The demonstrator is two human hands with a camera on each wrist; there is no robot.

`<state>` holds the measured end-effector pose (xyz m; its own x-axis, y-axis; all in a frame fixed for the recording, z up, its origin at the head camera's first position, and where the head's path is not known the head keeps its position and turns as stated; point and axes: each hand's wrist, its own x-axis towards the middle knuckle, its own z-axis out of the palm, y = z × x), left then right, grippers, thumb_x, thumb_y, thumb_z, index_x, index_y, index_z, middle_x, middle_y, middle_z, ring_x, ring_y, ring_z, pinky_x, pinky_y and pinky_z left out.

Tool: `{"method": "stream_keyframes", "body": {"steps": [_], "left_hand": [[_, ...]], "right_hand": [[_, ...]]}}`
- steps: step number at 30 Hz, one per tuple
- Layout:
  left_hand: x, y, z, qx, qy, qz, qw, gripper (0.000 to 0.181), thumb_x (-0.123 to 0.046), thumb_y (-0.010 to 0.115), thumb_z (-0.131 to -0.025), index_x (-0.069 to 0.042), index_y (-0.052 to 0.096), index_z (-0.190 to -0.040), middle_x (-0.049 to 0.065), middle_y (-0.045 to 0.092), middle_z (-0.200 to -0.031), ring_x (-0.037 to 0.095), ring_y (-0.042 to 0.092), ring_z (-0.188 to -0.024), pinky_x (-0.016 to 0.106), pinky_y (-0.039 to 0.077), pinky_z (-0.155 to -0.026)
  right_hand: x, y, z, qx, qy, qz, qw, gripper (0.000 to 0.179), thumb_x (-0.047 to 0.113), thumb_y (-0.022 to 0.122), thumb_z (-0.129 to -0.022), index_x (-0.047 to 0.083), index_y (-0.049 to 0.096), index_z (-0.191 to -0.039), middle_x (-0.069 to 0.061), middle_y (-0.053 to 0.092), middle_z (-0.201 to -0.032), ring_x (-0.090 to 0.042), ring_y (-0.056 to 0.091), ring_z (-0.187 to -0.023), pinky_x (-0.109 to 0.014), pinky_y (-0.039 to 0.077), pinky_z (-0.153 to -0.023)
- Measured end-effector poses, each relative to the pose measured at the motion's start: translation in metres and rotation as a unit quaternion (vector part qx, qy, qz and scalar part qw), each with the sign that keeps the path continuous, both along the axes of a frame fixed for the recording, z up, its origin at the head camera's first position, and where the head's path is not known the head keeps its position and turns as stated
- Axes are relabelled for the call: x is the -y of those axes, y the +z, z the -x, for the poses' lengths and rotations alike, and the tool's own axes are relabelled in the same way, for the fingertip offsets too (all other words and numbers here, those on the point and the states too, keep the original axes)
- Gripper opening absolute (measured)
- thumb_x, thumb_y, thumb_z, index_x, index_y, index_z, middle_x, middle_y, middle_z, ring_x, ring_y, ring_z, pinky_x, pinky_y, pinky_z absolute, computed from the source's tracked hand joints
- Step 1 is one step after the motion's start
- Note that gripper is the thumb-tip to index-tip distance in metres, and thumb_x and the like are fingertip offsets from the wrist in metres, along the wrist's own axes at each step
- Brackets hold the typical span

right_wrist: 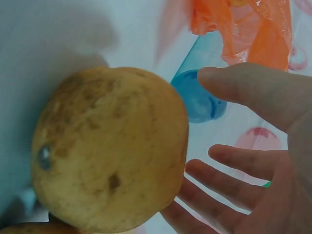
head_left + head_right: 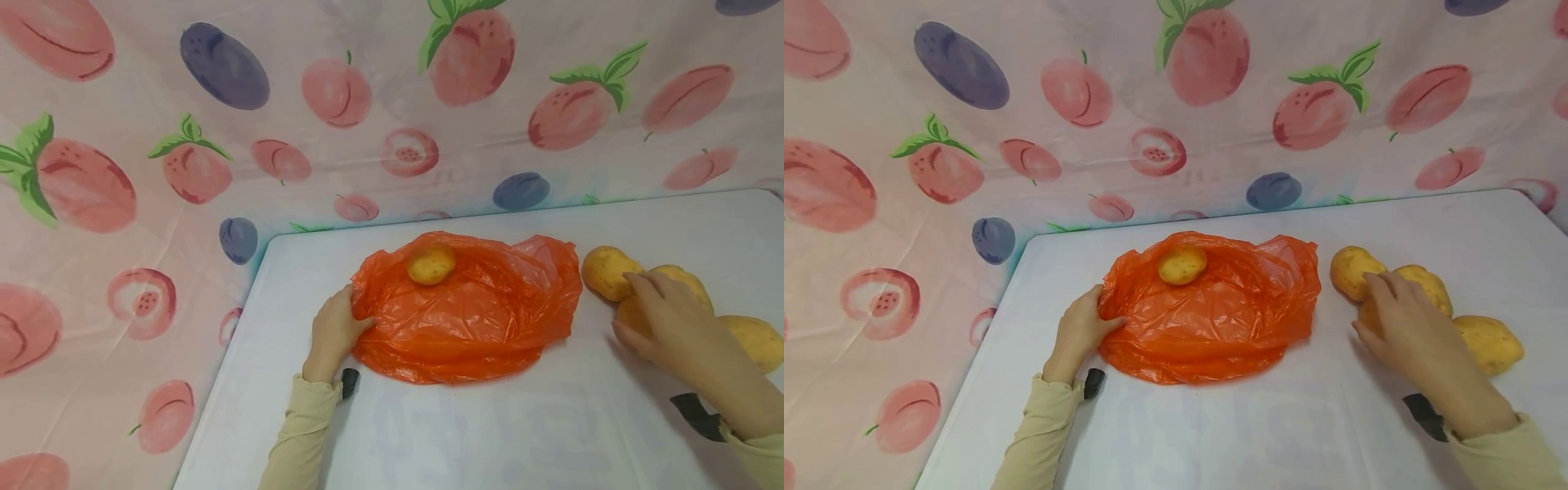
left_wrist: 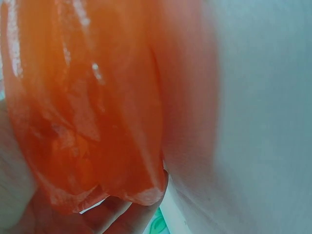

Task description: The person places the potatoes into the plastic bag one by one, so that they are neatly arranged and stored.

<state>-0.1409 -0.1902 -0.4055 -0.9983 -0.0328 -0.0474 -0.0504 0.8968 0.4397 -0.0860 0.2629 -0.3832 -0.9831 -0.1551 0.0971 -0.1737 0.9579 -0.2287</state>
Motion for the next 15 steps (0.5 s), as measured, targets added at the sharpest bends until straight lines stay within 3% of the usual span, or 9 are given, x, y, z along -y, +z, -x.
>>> {"method": "stream_keyframes", "body": {"steps": [9, 15], "left_hand": [[-0.0011, 0.0003, 0.0005, 0.007, 0.002, -0.004, 1.0, 0.074, -0.028, 0.084, -0.081, -0.002, 0.049, -0.14, 0.015, 0.063, -0.128, 0.033, 0.061, -0.111, 0.049, 0.052, -0.097], [-0.0014, 0.0008, 0.0001, 0.007, 0.003, -0.004, 1.0, 0.073, -0.028, 0.084, -0.081, -0.002, 0.05, -0.14, 0.015, 0.063, -0.128, 0.033, 0.061, -0.111, 0.049, 0.052, -0.097]], "right_hand": [[-0.0071, -0.0068, -0.0011, -0.02, -0.01, 0.0, 0.9998, 0.067, 0.028, 0.079, -0.081, -0.008, 0.046, -0.127, -0.033, 0.045, -0.119, -0.052, 0.04, -0.106, -0.071, 0.041, -0.085], [-0.0086, -0.0078, -0.0012, 0.003, -0.025, -0.011, 0.9996, 0.065, 0.033, 0.076, -0.084, -0.01, 0.048, -0.125, -0.035, 0.043, -0.122, -0.053, 0.037, -0.109, -0.073, 0.039, -0.086]]}}
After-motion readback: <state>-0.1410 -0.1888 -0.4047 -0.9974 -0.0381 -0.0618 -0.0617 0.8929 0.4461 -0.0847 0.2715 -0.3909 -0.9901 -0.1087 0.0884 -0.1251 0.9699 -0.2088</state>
